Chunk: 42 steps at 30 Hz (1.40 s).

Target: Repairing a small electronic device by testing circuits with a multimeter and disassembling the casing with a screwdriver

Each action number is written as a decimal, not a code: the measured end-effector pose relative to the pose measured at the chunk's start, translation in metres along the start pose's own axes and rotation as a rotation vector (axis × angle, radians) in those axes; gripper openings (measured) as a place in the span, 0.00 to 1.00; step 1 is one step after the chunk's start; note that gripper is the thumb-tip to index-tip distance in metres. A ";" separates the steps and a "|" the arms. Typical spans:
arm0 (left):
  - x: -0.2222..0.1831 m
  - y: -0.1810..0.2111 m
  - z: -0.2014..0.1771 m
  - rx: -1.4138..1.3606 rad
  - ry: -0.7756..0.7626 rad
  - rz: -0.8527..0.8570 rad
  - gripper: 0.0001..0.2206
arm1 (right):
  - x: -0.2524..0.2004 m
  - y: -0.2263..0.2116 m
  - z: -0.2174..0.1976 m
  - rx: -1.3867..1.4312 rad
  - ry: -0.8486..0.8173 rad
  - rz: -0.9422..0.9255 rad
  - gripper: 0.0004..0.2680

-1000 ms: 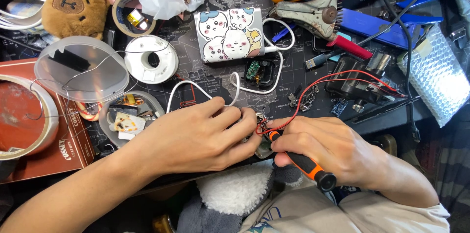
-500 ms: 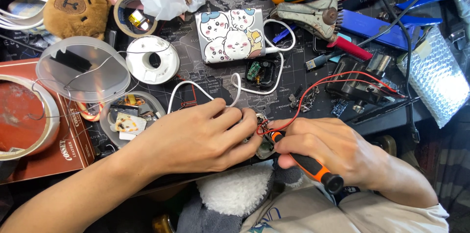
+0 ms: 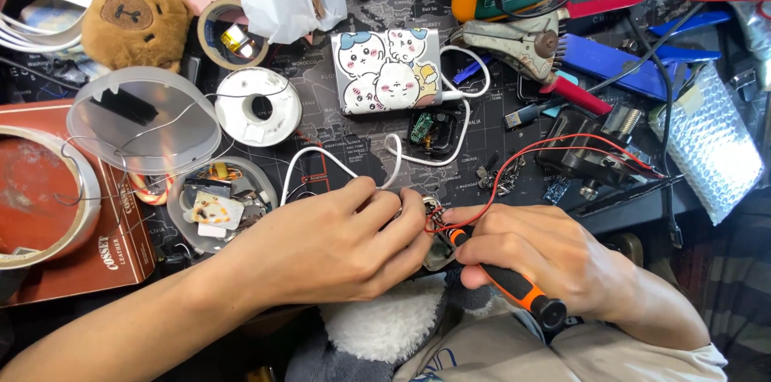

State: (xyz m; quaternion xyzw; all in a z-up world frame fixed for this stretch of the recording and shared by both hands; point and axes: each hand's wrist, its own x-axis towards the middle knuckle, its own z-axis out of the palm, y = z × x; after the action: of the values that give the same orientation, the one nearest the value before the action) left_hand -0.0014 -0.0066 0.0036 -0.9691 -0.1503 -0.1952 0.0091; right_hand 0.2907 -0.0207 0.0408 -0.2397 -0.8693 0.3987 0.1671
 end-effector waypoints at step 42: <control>-0.014 0.001 0.005 0.043 0.063 -0.028 0.15 | 0.006 0.011 0.007 0.102 0.062 -0.062 0.07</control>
State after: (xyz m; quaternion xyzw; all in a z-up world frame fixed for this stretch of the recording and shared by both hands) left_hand -0.0112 -0.0116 -0.0066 -0.9598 -0.1676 -0.2226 0.0322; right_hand 0.2849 -0.0156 0.0287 -0.2162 -0.8494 0.4293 0.2179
